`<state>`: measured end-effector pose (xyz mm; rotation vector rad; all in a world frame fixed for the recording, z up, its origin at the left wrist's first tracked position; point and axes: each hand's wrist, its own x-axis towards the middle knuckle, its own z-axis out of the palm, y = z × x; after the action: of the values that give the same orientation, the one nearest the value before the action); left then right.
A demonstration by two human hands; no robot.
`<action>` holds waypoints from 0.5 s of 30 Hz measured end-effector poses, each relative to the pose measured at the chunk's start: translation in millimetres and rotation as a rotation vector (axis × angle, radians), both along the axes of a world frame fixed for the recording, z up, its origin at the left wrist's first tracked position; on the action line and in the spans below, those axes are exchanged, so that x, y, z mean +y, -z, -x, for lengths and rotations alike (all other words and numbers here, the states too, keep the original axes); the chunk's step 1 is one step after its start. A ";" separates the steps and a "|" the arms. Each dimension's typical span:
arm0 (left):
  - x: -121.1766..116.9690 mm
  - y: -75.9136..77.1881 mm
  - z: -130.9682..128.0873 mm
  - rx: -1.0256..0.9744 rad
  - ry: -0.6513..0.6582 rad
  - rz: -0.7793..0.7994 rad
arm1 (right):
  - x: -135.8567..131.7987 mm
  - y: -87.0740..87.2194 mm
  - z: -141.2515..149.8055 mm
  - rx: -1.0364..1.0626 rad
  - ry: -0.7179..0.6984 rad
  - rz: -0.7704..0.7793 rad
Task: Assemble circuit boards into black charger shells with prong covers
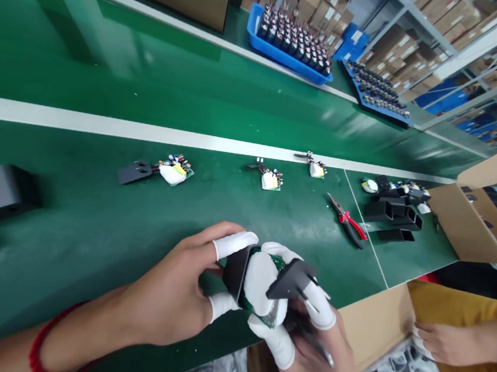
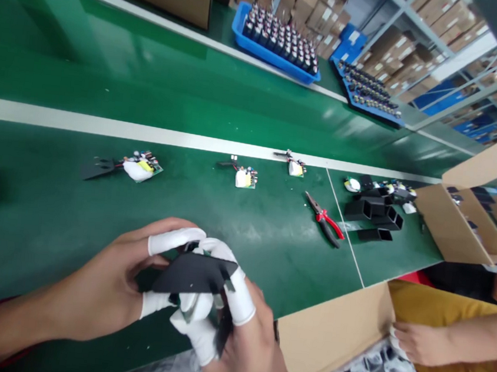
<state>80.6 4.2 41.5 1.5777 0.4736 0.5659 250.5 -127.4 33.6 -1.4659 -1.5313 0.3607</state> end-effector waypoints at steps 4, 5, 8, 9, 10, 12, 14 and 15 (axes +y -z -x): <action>-0.7 0.4 -1.1 0.029 -0.015 0.008 | 6.9 -9.3 1.5 -0.016 -0.001 0.013; -0.8 0.5 -1.2 0.040 -0.013 0.009 | 9.6 -12.5 2.3 -0.003 -0.008 0.025; -0.6 0.3 -1.2 0.058 -0.009 0.019 | 18.3 -21.1 4.6 0.084 -0.050 0.056; -0.5 0.3 -1.1 0.059 -0.012 0.020 | 20.6 -22.7 4.8 0.118 -0.070 0.071; -0.6 0.5 -1.0 0.060 -0.016 0.019 | 22.3 -23.2 4.8 0.154 -0.087 0.088; -1.0 1.5 -0.8 0.067 -0.023 0.020 | 22.8 -21.2 3.7 0.218 -0.112 0.123; -1.8 2.9 -0.6 0.073 -0.024 0.027 | 19.8 -15.9 1.7 0.244 -0.110 0.145; -2.1 3.6 -0.5 0.074 -0.027 0.026 | 17.4 -12.9 0.6 0.241 -0.101 0.142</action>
<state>81.2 2.1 38.0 1.5738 0.5564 0.5210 249.9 -109.9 46.6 -1.3996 -1.4105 0.6925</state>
